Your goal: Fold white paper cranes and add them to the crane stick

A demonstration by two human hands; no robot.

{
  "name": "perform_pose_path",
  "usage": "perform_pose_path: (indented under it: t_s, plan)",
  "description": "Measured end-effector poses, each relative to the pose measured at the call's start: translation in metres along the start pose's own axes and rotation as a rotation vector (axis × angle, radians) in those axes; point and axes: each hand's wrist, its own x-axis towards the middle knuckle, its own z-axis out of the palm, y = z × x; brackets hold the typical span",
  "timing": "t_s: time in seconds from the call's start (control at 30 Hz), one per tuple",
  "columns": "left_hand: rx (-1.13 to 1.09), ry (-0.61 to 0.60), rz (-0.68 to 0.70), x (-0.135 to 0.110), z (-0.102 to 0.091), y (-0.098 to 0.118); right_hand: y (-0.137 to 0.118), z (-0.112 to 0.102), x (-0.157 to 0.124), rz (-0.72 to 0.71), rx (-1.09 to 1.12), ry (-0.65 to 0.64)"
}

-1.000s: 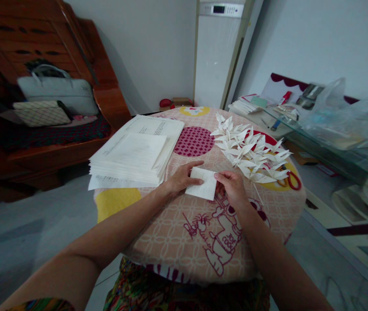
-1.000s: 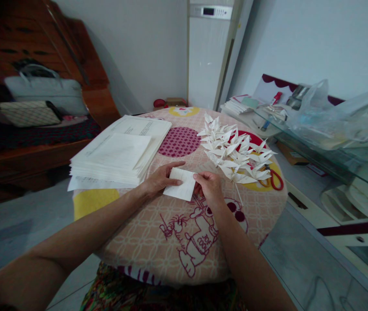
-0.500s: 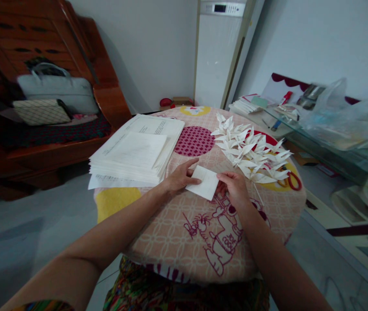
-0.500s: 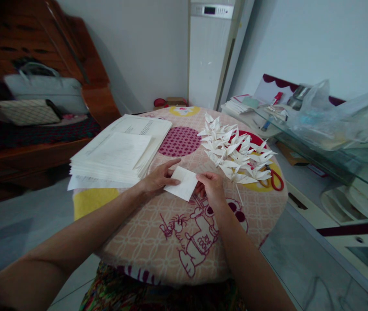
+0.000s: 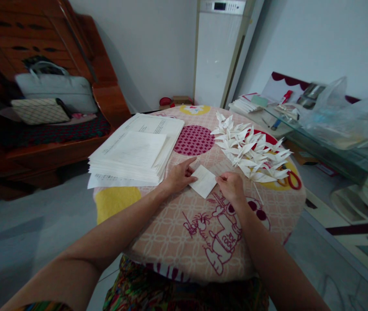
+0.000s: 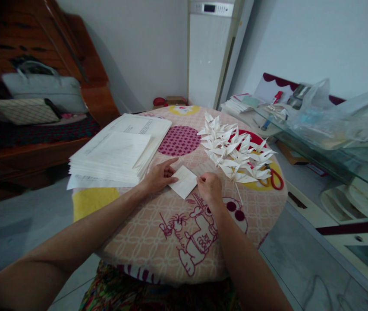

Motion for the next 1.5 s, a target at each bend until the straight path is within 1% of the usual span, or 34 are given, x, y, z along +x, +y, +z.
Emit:
perform_pose_path:
  t_s: [0.13,0.2,0.3,0.4,0.57,0.73,0.8,0.83,0.93,0.97,1.03,1.17,1.27,1.37,1.5]
  plan:
    - [0.173,0.003,0.02,-0.003,-0.001,0.007,-0.004,0.0,-0.002,-0.023,-0.268,0.034]
    - [0.287,0.014,0.055,-0.004,-0.002,0.01,-0.005,0.0,-0.003,-0.017,-0.33,0.03]
    - [0.399,0.013,0.157,-0.005,-0.004,0.014,-0.005,-0.002,-0.003,-0.009,-0.347,0.013]
    - [0.41,-0.036,0.237,-0.006,-0.005,0.016,-0.004,-0.004,-0.002,-0.005,-0.329,0.005]
    - [0.361,-0.184,0.32,-0.007,-0.003,0.018,-0.001,-0.004,0.0,-0.013,-0.335,0.033]
    - [0.372,-0.241,0.371,-0.008,0.0,0.017,0.003,-0.003,0.0,-0.051,-0.311,0.049]
    - [0.398,-0.256,0.383,-0.008,0.0,0.016,0.002,-0.003,-0.002,-0.104,-0.271,0.055]
    - [0.41,-0.262,0.388,-0.008,0.0,0.015,0.001,-0.004,-0.004,-0.162,-0.244,0.066]
    - [0.42,-0.264,0.387,-0.008,-0.001,0.015,-0.003,-0.004,-0.009,-0.401,-0.133,0.091]
    - [0.412,-0.262,0.385,-0.008,-0.001,0.016,-0.003,-0.004,-0.01,-0.469,-0.104,0.082]
    - [0.396,-0.259,0.381,-0.008,-0.002,0.017,-0.004,-0.002,-0.01,-0.544,-0.086,0.032]
    - [0.418,-0.267,0.38,-0.009,-0.004,0.02,0.003,0.0,-0.005,-0.543,-0.091,-0.082]
    - [0.458,-0.318,0.385,-0.011,-0.006,0.024,0.01,-0.003,-0.002,-0.548,-0.056,-0.124]
    - [0.488,-0.352,0.393,-0.012,-0.007,0.026,0.015,-0.008,0.0,-0.588,-0.044,-0.175]
    - [0.518,-0.354,0.404,-0.013,-0.006,0.027,0.02,-0.012,-0.001,-0.637,-0.057,-0.233]
